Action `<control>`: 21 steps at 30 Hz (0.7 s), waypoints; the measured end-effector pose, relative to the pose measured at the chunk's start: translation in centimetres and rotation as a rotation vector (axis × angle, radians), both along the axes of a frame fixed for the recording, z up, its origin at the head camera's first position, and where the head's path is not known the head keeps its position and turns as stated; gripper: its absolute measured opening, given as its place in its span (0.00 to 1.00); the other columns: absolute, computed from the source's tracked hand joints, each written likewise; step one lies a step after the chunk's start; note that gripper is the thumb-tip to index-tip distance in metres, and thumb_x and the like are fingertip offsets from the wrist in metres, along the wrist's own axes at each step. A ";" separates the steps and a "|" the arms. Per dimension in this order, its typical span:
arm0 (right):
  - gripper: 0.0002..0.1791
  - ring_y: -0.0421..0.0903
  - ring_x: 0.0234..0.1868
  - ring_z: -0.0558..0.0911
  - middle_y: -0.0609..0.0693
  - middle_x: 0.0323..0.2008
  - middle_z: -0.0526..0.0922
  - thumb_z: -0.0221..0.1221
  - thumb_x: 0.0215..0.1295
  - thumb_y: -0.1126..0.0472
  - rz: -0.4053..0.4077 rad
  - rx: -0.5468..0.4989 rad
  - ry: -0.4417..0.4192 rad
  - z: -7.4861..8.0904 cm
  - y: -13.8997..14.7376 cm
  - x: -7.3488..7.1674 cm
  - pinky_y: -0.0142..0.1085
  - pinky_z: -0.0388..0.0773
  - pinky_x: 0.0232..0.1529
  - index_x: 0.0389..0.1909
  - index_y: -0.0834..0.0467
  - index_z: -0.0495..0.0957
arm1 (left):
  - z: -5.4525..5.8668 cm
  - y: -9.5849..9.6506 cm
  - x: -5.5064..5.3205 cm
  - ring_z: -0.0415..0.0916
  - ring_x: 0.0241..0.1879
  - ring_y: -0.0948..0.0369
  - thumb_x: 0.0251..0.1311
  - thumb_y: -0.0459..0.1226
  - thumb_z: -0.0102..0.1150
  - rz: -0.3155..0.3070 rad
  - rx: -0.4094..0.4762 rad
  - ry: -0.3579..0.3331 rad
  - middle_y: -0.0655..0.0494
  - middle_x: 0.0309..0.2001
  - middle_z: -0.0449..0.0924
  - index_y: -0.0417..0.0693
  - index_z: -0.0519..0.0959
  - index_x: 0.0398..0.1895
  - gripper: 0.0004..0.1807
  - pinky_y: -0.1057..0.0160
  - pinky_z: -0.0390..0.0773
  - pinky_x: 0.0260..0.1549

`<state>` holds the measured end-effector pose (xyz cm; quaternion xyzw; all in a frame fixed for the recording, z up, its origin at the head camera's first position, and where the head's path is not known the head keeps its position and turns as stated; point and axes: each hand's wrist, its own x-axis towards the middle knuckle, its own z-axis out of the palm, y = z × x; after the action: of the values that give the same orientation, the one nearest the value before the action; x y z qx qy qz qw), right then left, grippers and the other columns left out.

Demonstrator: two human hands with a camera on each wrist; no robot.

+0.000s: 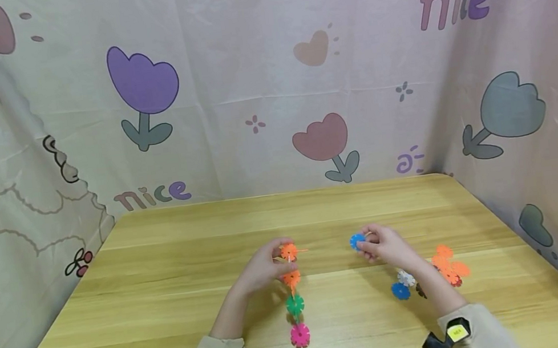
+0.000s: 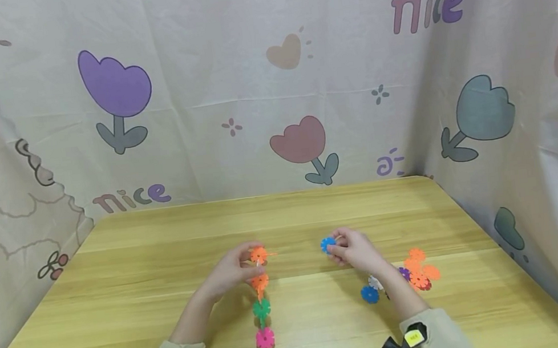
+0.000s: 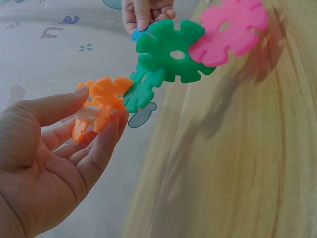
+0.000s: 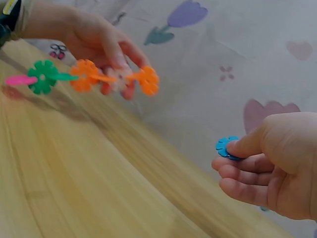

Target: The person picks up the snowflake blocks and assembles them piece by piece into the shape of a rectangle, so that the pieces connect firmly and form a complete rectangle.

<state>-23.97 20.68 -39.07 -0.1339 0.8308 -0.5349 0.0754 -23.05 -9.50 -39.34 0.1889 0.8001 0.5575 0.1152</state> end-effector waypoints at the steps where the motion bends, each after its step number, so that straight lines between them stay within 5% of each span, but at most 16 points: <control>1: 0.14 0.53 0.27 0.79 0.65 0.30 0.80 0.55 0.64 0.69 0.016 -0.009 0.003 0.1 -0.4 0.0 0.36 0.79 0.28 0.46 0.72 0.67 | 0.0 0.0 0.0 0.69 0.53 0.42 0.56 0.34 0.62 0.002 -0.002 0.000 0.28 0.62 0.58 0.45 0.67 0.62 0.28 0.57 0.78 0.37; 5: 0.15 0.55 0.27 0.79 0.66 0.30 0.79 0.55 0.64 0.69 0.064 -0.050 0.013 0.3 -2.2 0.2 0.36 0.79 0.27 0.47 0.73 0.67 | -0.1 0.0 0.0 0.63 0.58 0.39 0.56 0.34 0.62 0.008 -0.007 0.000 0.28 0.62 0.58 0.45 0.67 0.62 0.29 0.57 0.78 0.39; 15: 0.17 0.59 0.28 0.79 0.70 0.30 0.79 0.56 0.63 0.70 0.076 -0.149 0.005 0.3 -6.0 0.1 0.36 0.79 0.27 0.49 0.73 0.66 | 0.1 0.2 0.1 0.74 0.48 0.45 0.56 0.33 0.62 0.000 0.007 -0.015 0.28 0.60 0.60 0.43 0.67 0.61 0.28 0.56 0.79 0.36; 21: 0.17 0.61 0.28 0.79 0.65 0.28 0.81 0.56 0.62 0.69 0.059 -0.157 0.008 -0.1 -7.2 0.1 0.36 0.79 0.26 0.50 0.72 0.67 | 0.1 0.3 0.1 0.70 0.52 0.43 0.56 0.35 0.62 0.003 -0.005 -0.010 0.31 0.60 0.62 0.42 0.67 0.61 0.28 0.53 0.77 0.39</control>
<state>-23.83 13.52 -39.19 -0.1661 0.7825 -0.5952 0.0769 -22.98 -9.19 -39.26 0.1846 0.8012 0.5567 0.1190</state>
